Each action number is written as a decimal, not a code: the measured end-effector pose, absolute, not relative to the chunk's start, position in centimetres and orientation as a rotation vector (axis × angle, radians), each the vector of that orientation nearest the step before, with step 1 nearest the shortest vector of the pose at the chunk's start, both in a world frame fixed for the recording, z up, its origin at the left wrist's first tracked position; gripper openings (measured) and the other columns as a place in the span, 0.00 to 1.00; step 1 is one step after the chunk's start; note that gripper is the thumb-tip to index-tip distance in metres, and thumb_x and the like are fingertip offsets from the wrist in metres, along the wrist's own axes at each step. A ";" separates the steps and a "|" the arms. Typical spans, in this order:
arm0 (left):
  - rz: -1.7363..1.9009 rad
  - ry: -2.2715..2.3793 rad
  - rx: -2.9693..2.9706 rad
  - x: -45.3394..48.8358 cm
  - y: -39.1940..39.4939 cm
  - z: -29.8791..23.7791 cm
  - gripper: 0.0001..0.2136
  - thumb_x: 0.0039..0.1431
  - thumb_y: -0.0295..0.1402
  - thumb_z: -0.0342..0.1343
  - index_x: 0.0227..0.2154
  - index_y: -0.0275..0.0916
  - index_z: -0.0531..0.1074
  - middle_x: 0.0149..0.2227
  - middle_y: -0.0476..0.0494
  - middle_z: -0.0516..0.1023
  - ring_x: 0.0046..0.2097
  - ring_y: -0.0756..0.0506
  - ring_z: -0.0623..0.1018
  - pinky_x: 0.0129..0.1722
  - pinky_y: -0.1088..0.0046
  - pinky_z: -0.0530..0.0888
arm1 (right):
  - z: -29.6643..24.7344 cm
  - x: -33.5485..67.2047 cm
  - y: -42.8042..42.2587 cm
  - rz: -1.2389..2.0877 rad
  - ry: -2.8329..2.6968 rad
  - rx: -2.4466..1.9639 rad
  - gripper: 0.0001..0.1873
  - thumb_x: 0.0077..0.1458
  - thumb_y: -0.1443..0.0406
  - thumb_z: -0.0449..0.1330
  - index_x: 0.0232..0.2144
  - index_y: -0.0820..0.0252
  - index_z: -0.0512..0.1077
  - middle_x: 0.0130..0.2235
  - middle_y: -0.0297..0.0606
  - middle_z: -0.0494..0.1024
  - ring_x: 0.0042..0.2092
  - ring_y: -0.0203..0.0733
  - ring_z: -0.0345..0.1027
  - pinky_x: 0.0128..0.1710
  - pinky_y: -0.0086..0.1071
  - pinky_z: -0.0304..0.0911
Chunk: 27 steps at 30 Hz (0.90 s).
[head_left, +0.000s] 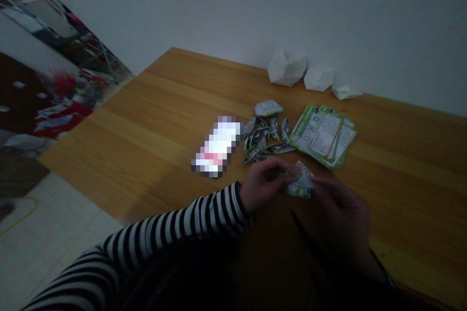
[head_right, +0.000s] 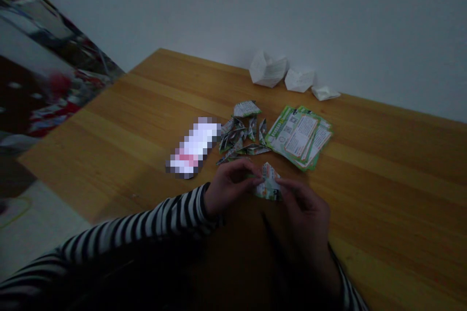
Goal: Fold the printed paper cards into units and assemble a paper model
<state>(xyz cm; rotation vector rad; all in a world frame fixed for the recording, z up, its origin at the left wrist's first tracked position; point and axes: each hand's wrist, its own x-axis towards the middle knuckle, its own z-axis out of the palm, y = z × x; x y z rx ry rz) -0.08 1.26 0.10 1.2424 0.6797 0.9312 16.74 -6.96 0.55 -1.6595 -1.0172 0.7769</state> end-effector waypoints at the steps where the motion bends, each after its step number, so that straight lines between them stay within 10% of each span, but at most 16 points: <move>1: 0.934 0.708 1.280 -0.2 1.4 0.1 0.10 0.55 0.37 0.67 0.32 0.34 0.76 0.34 0.43 0.80 0.38 0.48 0.78 0.42 0.72 0.76 | 0.7 17.0 -6.9 0.845 -1.019 -1.662 0.08 0.53 0.59 0.66 0.34 0.55 0.82 0.33 0.37 0.85 0.33 0.43 0.79 0.33 0.33 0.74; 16: 0.785 0.758 1.417 -0.8 2.0 0.3 0.18 0.49 0.33 0.71 0.44 0.34 0.81 0.41 0.37 0.85 0.41 0.43 0.83 0.44 0.69 0.78 | 1.5 18.5 -6.9 0.959 -1.054 -1.694 0.14 0.46 0.60 0.71 0.38 0.53 0.84 0.34 0.37 0.87 0.31 0.45 0.81 0.29 0.33 0.75; 27: 0.994 0.792 2.046 -1.6 1.2 -0.3 0.11 0.67 0.34 0.55 0.45 0.37 0.81 0.30 0.44 0.82 0.30 0.51 0.79 0.33 0.77 0.76 | 0.4 17.4 -7.9 0.277 -1.372 -1.716 0.09 0.56 0.67 0.63 0.35 0.56 0.84 0.30 0.35 0.85 0.25 0.39 0.76 0.24 0.29 0.67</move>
